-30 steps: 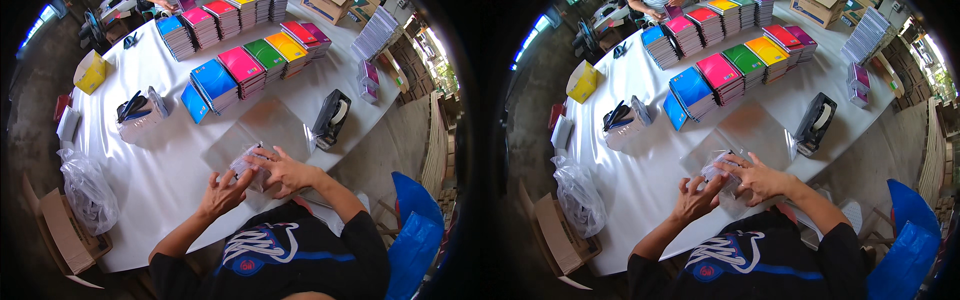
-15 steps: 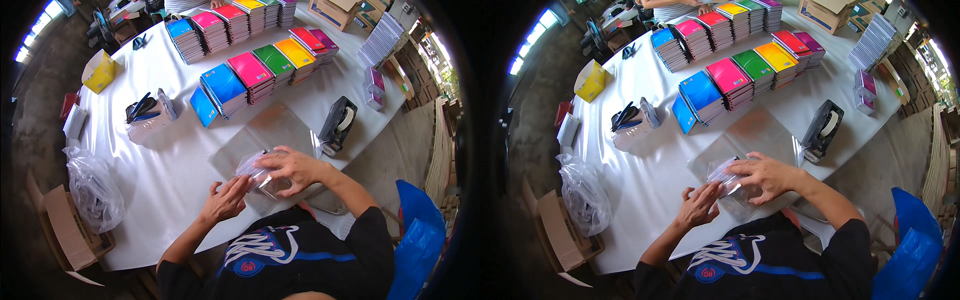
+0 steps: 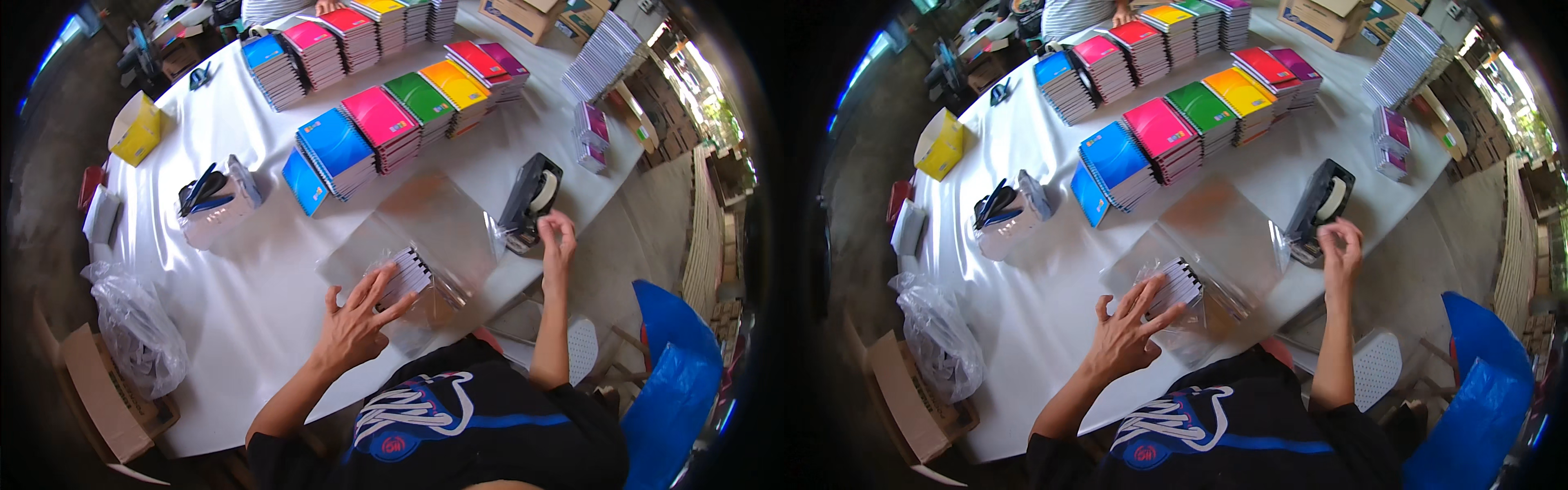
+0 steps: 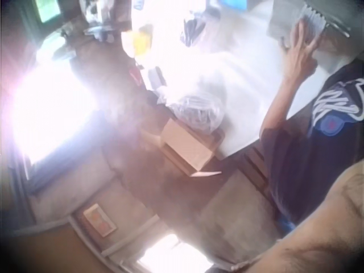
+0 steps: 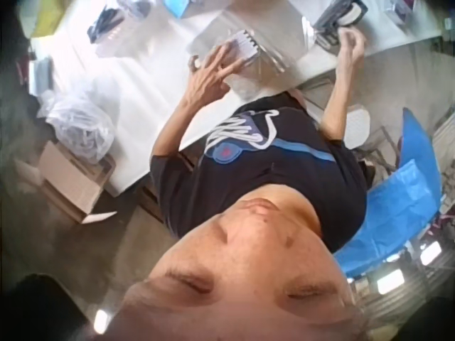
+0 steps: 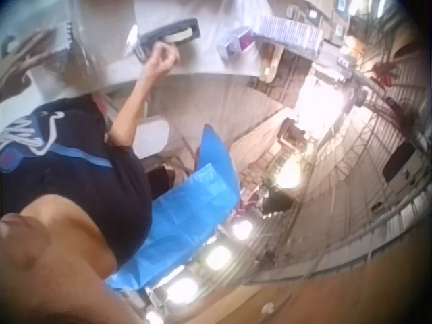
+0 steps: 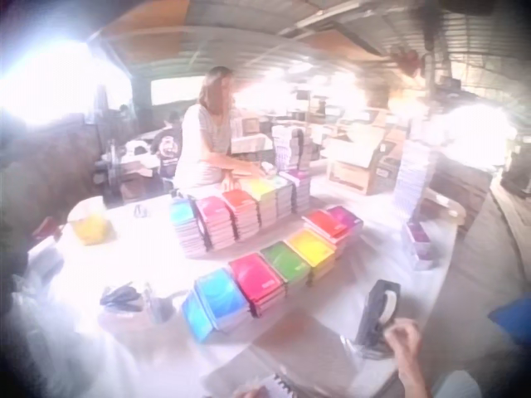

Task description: The person sorts colorful spiral notebooks into stacks by color and places the stacks into clear plastic bags, sealing them with adhesive tape.

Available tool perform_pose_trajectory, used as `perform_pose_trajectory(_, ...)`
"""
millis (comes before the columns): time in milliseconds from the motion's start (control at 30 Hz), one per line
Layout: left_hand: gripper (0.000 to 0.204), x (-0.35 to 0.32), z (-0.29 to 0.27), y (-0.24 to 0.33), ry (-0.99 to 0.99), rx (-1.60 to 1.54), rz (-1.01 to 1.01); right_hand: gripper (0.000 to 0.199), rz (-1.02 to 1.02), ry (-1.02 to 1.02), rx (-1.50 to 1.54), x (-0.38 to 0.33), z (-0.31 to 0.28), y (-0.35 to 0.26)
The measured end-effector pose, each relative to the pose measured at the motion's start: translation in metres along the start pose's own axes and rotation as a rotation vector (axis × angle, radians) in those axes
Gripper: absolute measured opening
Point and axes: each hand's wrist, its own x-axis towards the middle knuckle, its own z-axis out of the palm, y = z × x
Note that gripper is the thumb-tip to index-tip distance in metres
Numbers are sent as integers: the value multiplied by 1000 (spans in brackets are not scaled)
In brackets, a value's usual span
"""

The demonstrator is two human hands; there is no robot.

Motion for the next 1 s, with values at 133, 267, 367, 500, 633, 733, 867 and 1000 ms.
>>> perform_pose_trajectory(133,86,5,-3,1,-44,21,-14,35,526,19,137,-3,-2,21)
perform_pose_trajectory(267,89,3,0,-3,-35,35,2,43,542,-41,374,4,4,37)
perform_pose_trajectory(367,91,2,5,0,-10,37,-24,44,492,79,549,2,7,39)
perform_pose_trajectory(500,96,-3,8,-5,14,57,-37,63,492,17,500,-29,9,38)
perform_pose_trajectory(633,99,-4,10,-5,39,50,-34,42,24,258,-443,-32,4,71)
perform_pose_trajectory(733,96,-4,10,-4,13,52,-39,27,-49,301,-899,-37,6,45)
perform_pose_trajectory(867,98,-3,14,-3,77,126,-15,17,-358,54,-603,-45,-15,44)
perform_pose_trajectory(1000,99,-4,15,-6,70,158,3,14,-408,-420,-382,-47,23,-62)
